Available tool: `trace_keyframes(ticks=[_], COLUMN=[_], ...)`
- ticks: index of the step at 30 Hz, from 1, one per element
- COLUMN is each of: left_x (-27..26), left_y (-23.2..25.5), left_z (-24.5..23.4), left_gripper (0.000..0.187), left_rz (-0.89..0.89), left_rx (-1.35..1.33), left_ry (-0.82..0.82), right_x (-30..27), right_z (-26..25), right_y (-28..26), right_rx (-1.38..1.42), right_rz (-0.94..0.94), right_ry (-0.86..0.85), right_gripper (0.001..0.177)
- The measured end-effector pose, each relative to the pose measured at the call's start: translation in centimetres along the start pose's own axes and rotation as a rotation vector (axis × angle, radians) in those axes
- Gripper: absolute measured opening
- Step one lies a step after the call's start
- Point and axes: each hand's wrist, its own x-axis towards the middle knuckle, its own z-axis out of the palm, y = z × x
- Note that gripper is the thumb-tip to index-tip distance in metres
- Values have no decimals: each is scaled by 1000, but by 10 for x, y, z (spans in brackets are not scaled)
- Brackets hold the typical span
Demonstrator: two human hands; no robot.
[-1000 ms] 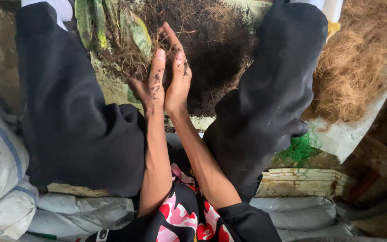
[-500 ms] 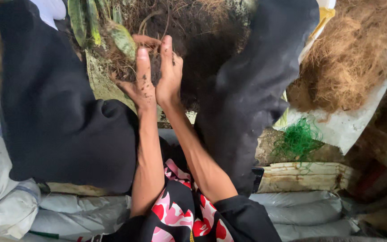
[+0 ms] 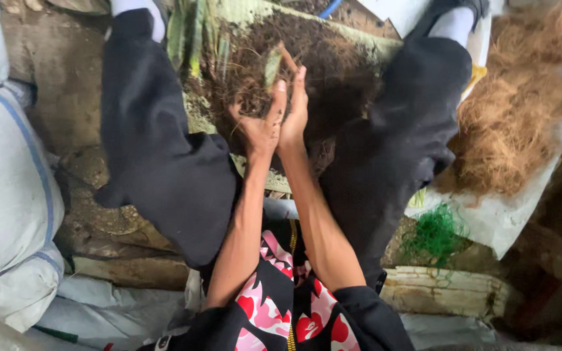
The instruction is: The person sits on the floor and uses both hands to separate and clean the roots of a small plant. They repeatedly pull apart the root ball, remove excess soil, and inspect the roots throughout the clip.
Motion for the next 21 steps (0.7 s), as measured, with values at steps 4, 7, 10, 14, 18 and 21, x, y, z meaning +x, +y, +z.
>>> trace_keyframes(ticks=[4, 7, 10, 14, 18, 21], left_x=[11, 16, 16, 15, 21, 27], left_y=[-5, 6, 26, 50, 47, 22], left_z=[7, 6, 9, 0, -1, -1], left_gripper=[37, 37, 41, 48, 52, 49], left_rz=[-126, -113, -122, 122, 156, -41], left_rx=[-327, -216, -390, -191, 75, 27], left_ry=[-118, -155, -182, -236, -159, -81], right_x=[-7, -5, 5, 7, -6, -13], right_z=[-10, -21, -31, -32, -18, -2], right_y=[2, 5, 5, -4, -20, -24], right_rx=[-76, 136, 5, -121, -282, -269], right_rz=[15, 213, 192, 185, 111, 226], right_ry=[42, 178, 304, 181, -84, -81], right_gripper=[68, 73, 70, 78, 84, 77])
